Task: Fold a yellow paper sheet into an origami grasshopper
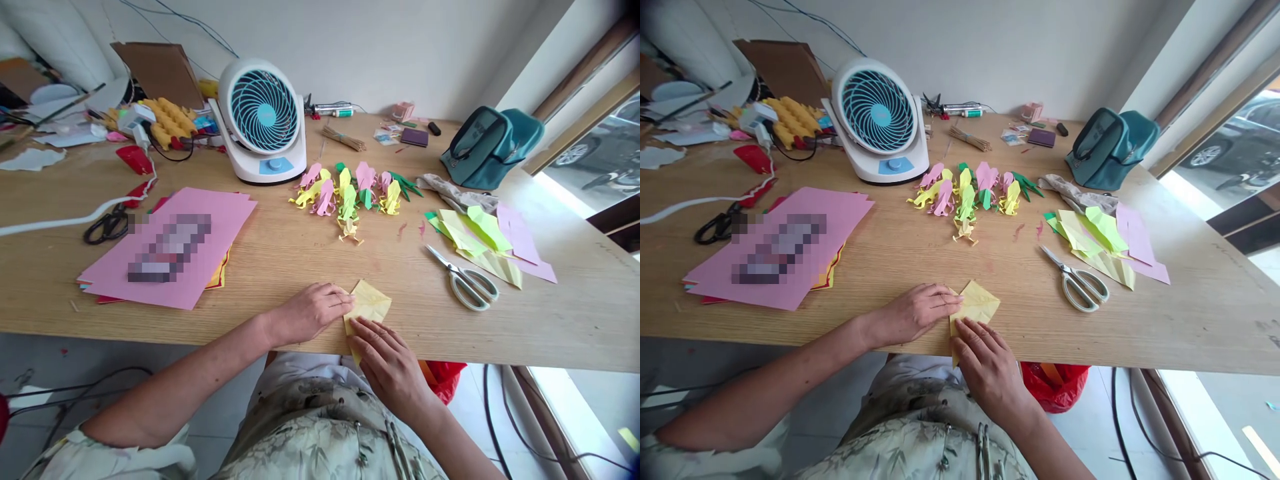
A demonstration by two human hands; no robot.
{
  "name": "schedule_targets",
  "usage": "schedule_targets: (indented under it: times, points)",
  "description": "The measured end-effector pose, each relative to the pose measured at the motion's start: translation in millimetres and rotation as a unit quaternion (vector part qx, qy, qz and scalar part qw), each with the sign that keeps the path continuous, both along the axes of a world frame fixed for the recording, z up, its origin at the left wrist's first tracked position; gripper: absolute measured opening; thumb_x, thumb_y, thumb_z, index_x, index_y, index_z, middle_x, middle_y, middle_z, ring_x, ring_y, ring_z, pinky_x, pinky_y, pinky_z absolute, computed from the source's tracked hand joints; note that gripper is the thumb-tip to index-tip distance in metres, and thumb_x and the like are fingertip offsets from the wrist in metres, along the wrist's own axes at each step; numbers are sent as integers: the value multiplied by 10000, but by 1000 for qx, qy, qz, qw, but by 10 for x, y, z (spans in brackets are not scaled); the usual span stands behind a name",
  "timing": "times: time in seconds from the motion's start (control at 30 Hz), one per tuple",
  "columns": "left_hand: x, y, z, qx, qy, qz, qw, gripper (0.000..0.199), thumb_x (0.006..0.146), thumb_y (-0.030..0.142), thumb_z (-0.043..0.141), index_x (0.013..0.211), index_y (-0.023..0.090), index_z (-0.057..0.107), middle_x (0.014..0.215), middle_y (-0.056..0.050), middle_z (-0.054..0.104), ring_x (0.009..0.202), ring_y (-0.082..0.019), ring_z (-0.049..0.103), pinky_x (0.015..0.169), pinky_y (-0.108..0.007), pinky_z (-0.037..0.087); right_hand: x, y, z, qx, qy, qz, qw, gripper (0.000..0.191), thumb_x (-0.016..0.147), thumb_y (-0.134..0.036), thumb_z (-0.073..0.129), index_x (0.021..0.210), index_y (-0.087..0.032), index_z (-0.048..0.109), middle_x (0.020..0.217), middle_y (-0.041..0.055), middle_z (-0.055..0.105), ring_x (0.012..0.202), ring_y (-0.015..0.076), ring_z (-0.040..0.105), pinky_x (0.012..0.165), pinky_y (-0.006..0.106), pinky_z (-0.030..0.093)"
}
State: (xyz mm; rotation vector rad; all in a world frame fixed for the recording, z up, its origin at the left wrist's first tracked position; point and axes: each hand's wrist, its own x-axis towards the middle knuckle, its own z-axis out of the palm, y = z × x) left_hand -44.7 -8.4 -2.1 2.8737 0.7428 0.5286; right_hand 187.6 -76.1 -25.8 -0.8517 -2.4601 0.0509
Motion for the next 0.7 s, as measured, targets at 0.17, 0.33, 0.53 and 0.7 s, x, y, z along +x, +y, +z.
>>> schedule_targets:
  times: [0.17, 0.33, 0.53, 0.7]
  points:
    - [-15, 30, -26, -11, -23, -2, 1000, 300, 945, 83, 489, 1215, 128, 613, 1282, -112, 666, 1207, -223, 568, 1011, -391, 484, -48, 25, 5, -50, 84, -26, 995, 312, 902, -65, 512, 1182, -176, 594, 1214, 112, 704, 1195, 231, 625, 964, 406, 521]
    - [-11, 59, -26, -26, -46, 5, 999, 247, 902, 46, 542, 1104, 144, 642, 1242, -96, 688, 1147, -208, 599, 977, -368, 498, -93, 23, 85, -120, 173, -74, 975, 308, 907, -64, 505, 1150, -217, 618, 1100, 79, 735, 1016, 191, 689, 854, 331, 539]
    - [31, 74, -3, -54, -37, 36, 997, 111, 936, 138, 571, 1001, 170, 655, 1141, -85, 712, 1092, -198, 613, 938, -361, 502, -97, 37, 139, -182, 206, -177, 945, 192, 952, -208, 518, 1035, -220, 690, 771, 6, 719, 629, 141, 648, 600, 249, 491]
    - [86, 73, -16, -82, -59, 80, 992, 91, 933, 168, 600, 1004, 180, 656, 1070, -62, 716, 1028, -181, 609, 912, -326, 488, -93, 73, 136, -206, 237, -211, 926, 176, 950, -256, 540, 992, -213, 706, 620, -44, 629, 496, 101, 529, 509, 218, 393]
